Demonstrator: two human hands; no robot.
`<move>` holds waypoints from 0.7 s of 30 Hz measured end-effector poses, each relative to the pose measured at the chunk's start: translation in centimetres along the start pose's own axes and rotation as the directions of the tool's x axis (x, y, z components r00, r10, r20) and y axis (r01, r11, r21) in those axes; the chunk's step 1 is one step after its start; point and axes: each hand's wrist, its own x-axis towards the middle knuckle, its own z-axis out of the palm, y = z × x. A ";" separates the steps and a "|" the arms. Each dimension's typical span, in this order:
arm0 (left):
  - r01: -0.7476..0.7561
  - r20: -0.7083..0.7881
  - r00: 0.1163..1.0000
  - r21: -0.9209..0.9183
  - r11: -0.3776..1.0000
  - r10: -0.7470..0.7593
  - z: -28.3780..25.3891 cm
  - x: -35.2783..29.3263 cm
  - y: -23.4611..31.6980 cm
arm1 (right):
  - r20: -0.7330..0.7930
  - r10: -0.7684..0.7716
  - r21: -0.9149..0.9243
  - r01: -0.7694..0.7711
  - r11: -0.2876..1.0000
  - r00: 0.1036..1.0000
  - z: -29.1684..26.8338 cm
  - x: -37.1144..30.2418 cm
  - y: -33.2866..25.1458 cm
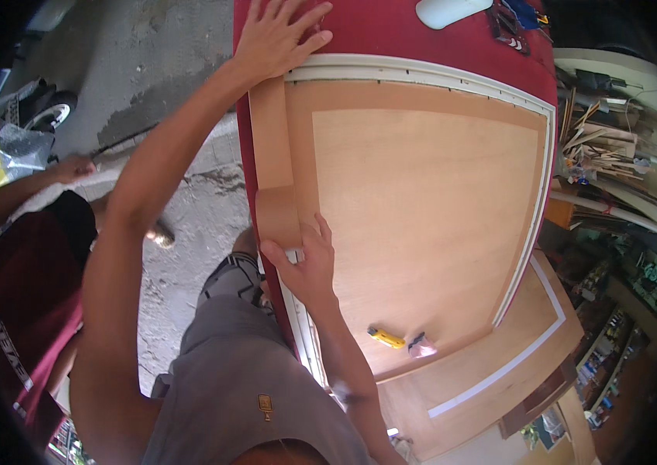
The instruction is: The person applies thin wood veneer strips to the edges of a large rectangular wooden board. They position each strip, press it into place, and trim the excess with a yellow utility knife. The person also wipes the surface with a cloth and uses a small container, likely containing adhesive, during the process.
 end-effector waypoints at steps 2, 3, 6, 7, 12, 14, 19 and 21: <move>0.069 -0.109 0.992 -0.012 0.998 -0.070 1.6 0.6 -0.4 | -0.013 -0.002 -0.005 0.002 1.000 1.000 0.2 -0.4 0.4; 0.101 -0.155 0.982 -0.020 0.995 -0.103 2.2 0.4 -0.5 | 0.072 0.177 -0.019 -0.176 0.984 0.982 -0.5 -1.0 -0.6; 0.004 -0.226 0.974 0.070 0.998 0.012 2.5 0.1 -0.7 | 0.253 0.487 0.035 -0.511 0.859 0.836 -2.7 -3.3 -3.2; 0.015 -0.261 0.965 0.057 0.998 0.000 2.6 0.0 -0.8 | 0.289 0.463 0.157 -0.519 0.840 0.838 -2.6 -5.1 -1.8; -0.026 -0.315 0.948 0.066 0.997 0.046 2.0 0.2 -0.6 | 0.115 0.369 0.105 -0.381 0.919 0.922 -2.6 -8.9 -0.9; -0.025 -0.310 0.950 0.066 0.998 0.044 2.1 -0.1 -0.6 | 0.298 0.469 0.020 -0.497 0.868 0.831 -4.3 -11.3 0.2; -0.033 -0.313 0.949 0.041 0.999 0.044 2.5 0.3 -0.4 | 0.151 0.442 0.043 -0.453 0.891 0.884 -4.0 -15.2 0.2; -0.001 -0.304 0.952 0.057 0.998 0.018 2.6 0.1 -0.8 | 0.126 0.431 0.052 -0.440 0.897 0.893 -4.3 -15.5 -0.1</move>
